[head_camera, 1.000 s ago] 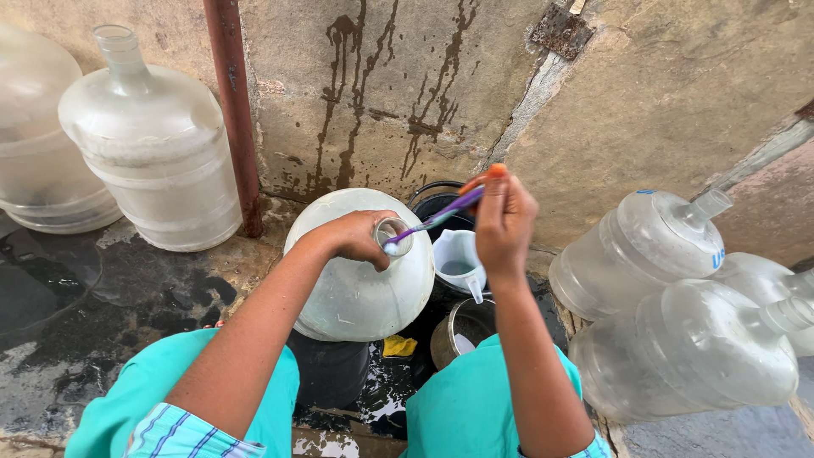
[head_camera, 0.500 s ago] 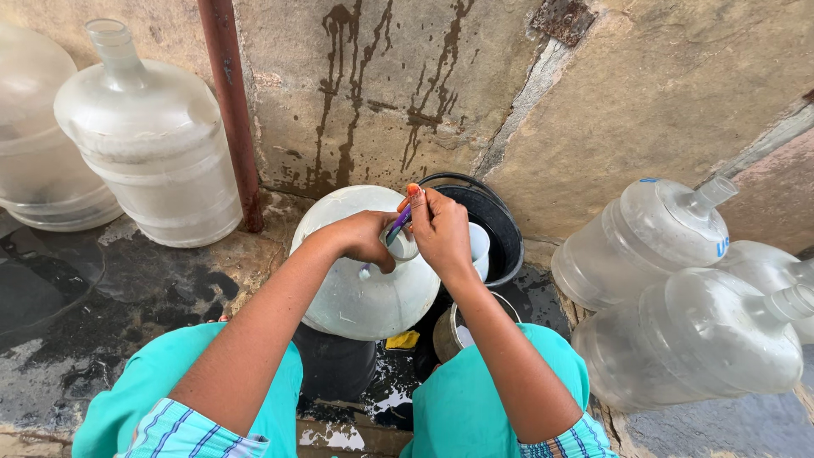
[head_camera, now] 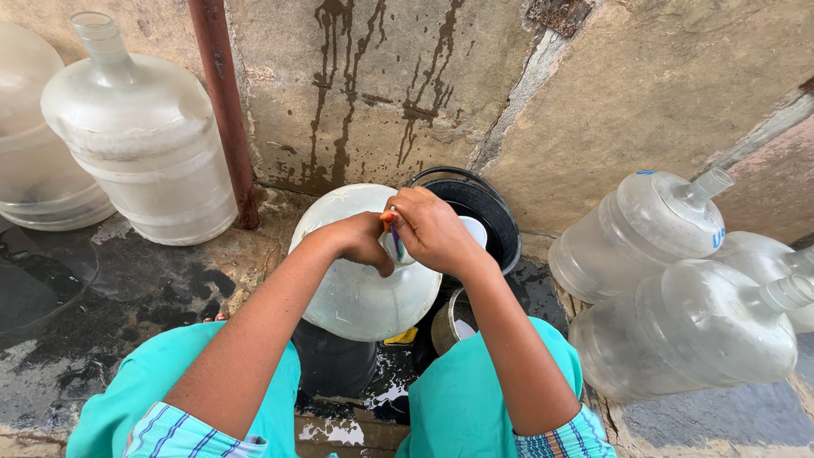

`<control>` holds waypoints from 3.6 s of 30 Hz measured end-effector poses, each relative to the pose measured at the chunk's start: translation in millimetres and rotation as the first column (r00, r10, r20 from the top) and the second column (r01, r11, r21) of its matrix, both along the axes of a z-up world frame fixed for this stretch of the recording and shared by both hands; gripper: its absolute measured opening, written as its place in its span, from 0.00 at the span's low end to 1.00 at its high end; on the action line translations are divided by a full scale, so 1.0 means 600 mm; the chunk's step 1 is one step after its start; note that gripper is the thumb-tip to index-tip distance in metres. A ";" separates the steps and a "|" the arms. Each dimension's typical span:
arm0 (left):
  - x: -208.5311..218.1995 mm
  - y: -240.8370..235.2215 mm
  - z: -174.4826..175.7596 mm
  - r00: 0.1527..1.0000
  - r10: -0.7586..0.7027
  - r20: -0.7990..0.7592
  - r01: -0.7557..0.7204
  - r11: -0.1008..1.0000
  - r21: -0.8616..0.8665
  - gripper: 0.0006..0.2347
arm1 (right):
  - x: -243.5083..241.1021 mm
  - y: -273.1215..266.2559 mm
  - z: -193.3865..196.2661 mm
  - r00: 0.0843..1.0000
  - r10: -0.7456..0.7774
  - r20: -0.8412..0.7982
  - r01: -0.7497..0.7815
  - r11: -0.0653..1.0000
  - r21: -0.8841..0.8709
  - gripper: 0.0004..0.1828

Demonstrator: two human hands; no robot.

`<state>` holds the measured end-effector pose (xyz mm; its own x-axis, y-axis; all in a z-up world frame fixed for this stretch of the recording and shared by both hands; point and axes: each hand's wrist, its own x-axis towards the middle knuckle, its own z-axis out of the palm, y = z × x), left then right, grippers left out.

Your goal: The person cleans large water bottles by inserting dark material and using a small brush to scrub the interior neck and upper body of the bottles.

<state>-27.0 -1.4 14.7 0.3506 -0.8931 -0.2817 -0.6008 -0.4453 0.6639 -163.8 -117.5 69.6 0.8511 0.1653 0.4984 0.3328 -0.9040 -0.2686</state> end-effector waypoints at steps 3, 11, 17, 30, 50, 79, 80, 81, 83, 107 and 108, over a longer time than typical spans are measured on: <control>0.009 0.005 -0.001 1.000 -0.011 -0.019 0.010 0.998 -0.065 0.32 | 0.013 -0.003 -0.016 0.993 -0.097 -0.064 0.109 0.972 0.208 0.19; 0.005 0.002 -0.052 1.000 0.006 -0.007 -0.008 0.784 -0.621 0.41 | 0.023 -0.019 -0.054 0.911 -0.409 -0.057 0.349 0.686 0.638 0.25; 0.013 -0.011 -0.081 0.988 0.140 0.068 -0.061 0.750 -0.659 0.36 | 0.014 -0.018 -0.056 0.962 -0.274 0.011 0.227 0.819 0.528 0.19; 0.054 -0.019 -0.057 0.981 -0.114 0.158 0.161 0.928 -0.336 0.42 | 0.010 -0.016 -0.040 0.964 -0.260 0.051 0.228 0.912 0.342 0.14; 0.050 -0.002 -0.041 0.994 -0.085 -0.067 0.057 0.938 -0.342 0.19 | -0.032 0.037 0.045 0.889 -0.450 0.081 0.384 0.831 0.403 0.12; 0.035 -0.019 -0.044 0.990 -0.126 -0.060 0.094 0.918 -0.386 0.21 | -0.017 -0.041 -0.004 0.929 -0.287 0.232 0.178 0.899 0.399 0.08; 0.035 -0.019 -0.041 0.991 -0.120 -0.061 0.088 0.922 -0.378 0.22 | -0.031 -0.046 0.013 0.929 -0.262 0.263 0.125 0.887 0.445 0.09; 0.033 -0.020 -0.039 0.992 -0.115 -0.057 0.086 0.925 -0.371 0.22 | -0.048 -0.047 0.029 0.917 -0.313 0.247 0.184 0.882 0.435 0.08; 0.029 -0.022 -0.038 0.994 -0.102 -0.048 0.078 0.931 -0.356 0.21 | -0.080 -0.047 0.047 0.886 -0.411 0.217 0.299 0.862 0.410 0.13; 0.038 -0.036 -0.055 1.000 -0.007 -0.009 0.005 0.974 -0.228 0.34 | 0.018 -0.005 -0.011 0.947 -0.260 0.189 0.238 0.962 0.133 0.09; 0.036 -0.036 -0.052 1.000 -0.016 -0.026 0.010 0.974 -0.226 0.30 | 0.014 -0.003 0.004 0.942 -0.320 0.101 0.291 0.929 0.229 0.08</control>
